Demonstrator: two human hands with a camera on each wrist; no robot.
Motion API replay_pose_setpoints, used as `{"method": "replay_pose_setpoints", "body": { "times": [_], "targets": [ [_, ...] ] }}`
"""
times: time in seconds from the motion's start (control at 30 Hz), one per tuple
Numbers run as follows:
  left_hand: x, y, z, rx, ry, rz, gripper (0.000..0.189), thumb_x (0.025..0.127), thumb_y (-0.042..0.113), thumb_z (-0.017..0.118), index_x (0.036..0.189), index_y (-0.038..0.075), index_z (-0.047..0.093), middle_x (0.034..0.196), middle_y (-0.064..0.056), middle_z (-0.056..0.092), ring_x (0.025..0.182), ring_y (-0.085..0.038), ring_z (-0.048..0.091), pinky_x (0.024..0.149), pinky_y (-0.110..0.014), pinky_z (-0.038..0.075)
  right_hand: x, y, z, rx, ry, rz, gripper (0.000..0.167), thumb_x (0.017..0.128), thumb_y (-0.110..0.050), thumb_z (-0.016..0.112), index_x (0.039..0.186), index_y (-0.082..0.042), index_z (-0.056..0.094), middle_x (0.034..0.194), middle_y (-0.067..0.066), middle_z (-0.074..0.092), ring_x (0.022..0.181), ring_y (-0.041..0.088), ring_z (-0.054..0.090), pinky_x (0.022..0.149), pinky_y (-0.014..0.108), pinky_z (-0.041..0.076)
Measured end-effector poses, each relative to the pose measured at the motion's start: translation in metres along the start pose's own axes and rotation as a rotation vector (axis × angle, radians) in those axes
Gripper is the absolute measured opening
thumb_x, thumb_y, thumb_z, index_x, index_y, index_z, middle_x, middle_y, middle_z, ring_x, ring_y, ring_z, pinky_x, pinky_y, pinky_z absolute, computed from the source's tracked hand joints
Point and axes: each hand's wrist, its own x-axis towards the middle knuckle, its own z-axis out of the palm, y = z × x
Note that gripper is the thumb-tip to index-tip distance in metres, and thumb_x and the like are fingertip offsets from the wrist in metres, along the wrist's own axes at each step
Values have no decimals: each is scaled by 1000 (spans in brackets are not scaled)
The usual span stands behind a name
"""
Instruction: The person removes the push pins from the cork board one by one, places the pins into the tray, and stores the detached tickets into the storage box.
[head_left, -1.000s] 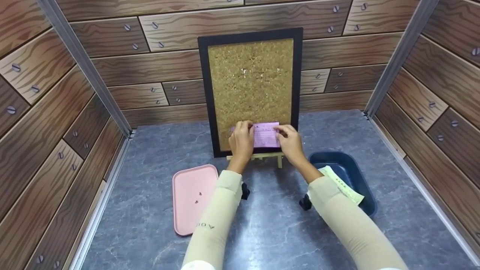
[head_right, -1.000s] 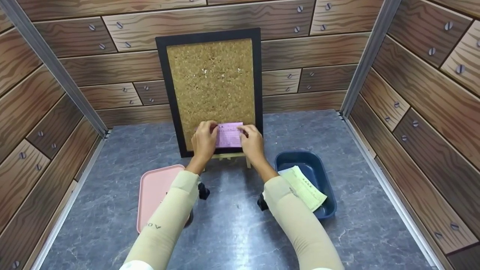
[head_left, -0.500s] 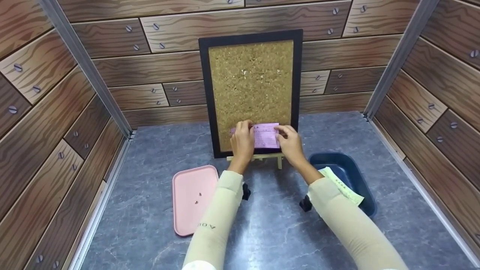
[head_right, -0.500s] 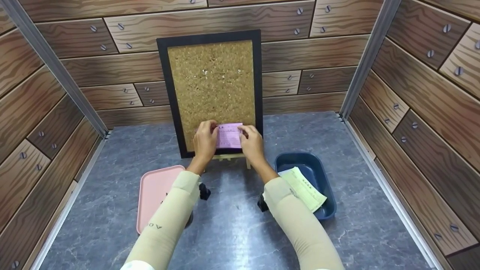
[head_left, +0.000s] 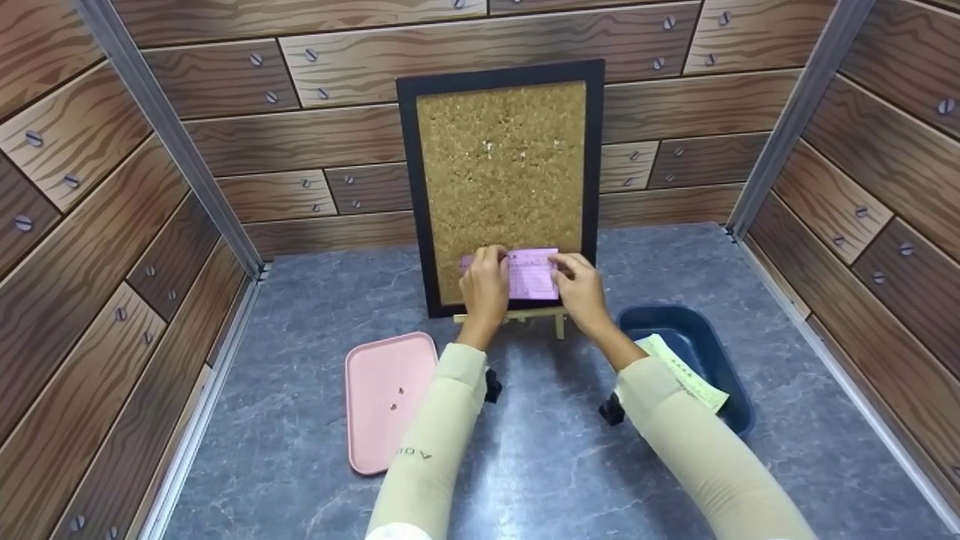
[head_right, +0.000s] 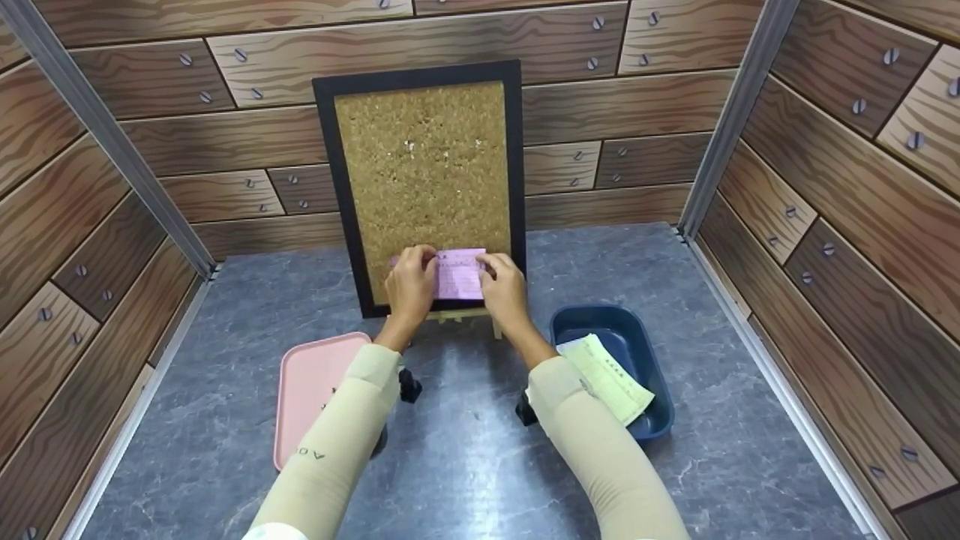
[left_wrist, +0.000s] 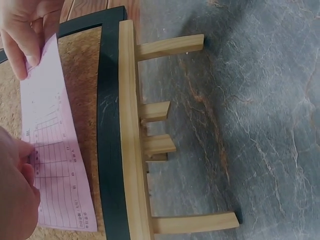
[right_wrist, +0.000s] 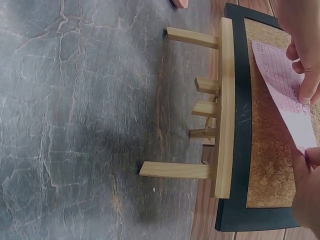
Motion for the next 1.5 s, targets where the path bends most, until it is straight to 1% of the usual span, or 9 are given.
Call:
{"method": "replay_pose_setpoints", "body": {
  "times": [0.2,0.43,0.63,0.83,1.07,1.23,1.33,1.43,1.5],
  "targets": [
    [-3,-1,0,-10,-5,-1,5,94,19,69,96,15,72,94,-1,71,81,-26,72,63,-44,55,-1,0,-1,-11,3,0,26,88,10,64,113,8,71,112,22,69,96,33,67,78,13,46],
    [-7,1,0,-24,-25,-23,7,93,22,67,96,18,72,97,2,73,83,-24,73,63,-43,55,0,1,-2,-5,19,12,25,90,10,63,113,6,72,112,21,69,97,31,66,80,16,47],
    [-11,3,-6,-51,-48,-38,8,93,24,68,98,19,73,99,4,73,85,-22,73,64,-43,55,-2,-1,-5,17,30,-1,26,88,11,63,112,6,72,109,21,69,96,30,66,80,15,47],
    [-16,-2,-21,-69,-47,-42,8,93,25,69,97,19,73,100,5,73,85,-22,74,64,-43,56,-4,-5,-10,60,41,6,25,89,9,64,111,4,74,107,19,70,92,26,63,77,12,45],
    [-23,-14,-43,-87,-35,-39,6,91,23,71,95,19,73,97,5,73,81,-19,73,63,-42,55,-9,-11,-19,113,38,12,23,91,7,65,111,3,74,109,21,69,93,29,61,74,13,45],
    [-28,-23,-60,-97,-21,-20,5,90,22,72,94,19,74,94,5,73,77,-16,71,61,-41,54,-15,-17,-28,124,28,17,23,91,7,65,112,4,73,111,20,69,95,19,61,78,14,47],
    [-32,-28,-69,-106,-20,-23,5,90,21,73,94,19,74,94,5,74,77,-15,71,62,-41,54,-17,-19,-35,121,31,12,23,91,7,65,113,5,72,112,21,68,94,14,60,79,14,46],
    [-35,-34,-78,-129,-31,-36,5,90,22,73,94,19,74,94,6,74,77,-12,71,63,-41,54,-19,-20,-42,118,42,11,23,91,6,65,113,6,72,113,21,68,93,12,59,78,13,46],
    [-37,-38,-83,-148,-44,-49,5,90,23,72,94,19,73,94,6,73,78,-10,71,63,-41,53,-21,-22,-47,112,52,14,24,91,7,65,114,5,72,113,21,68,92,14,59,77,12,45]
  ]
}}
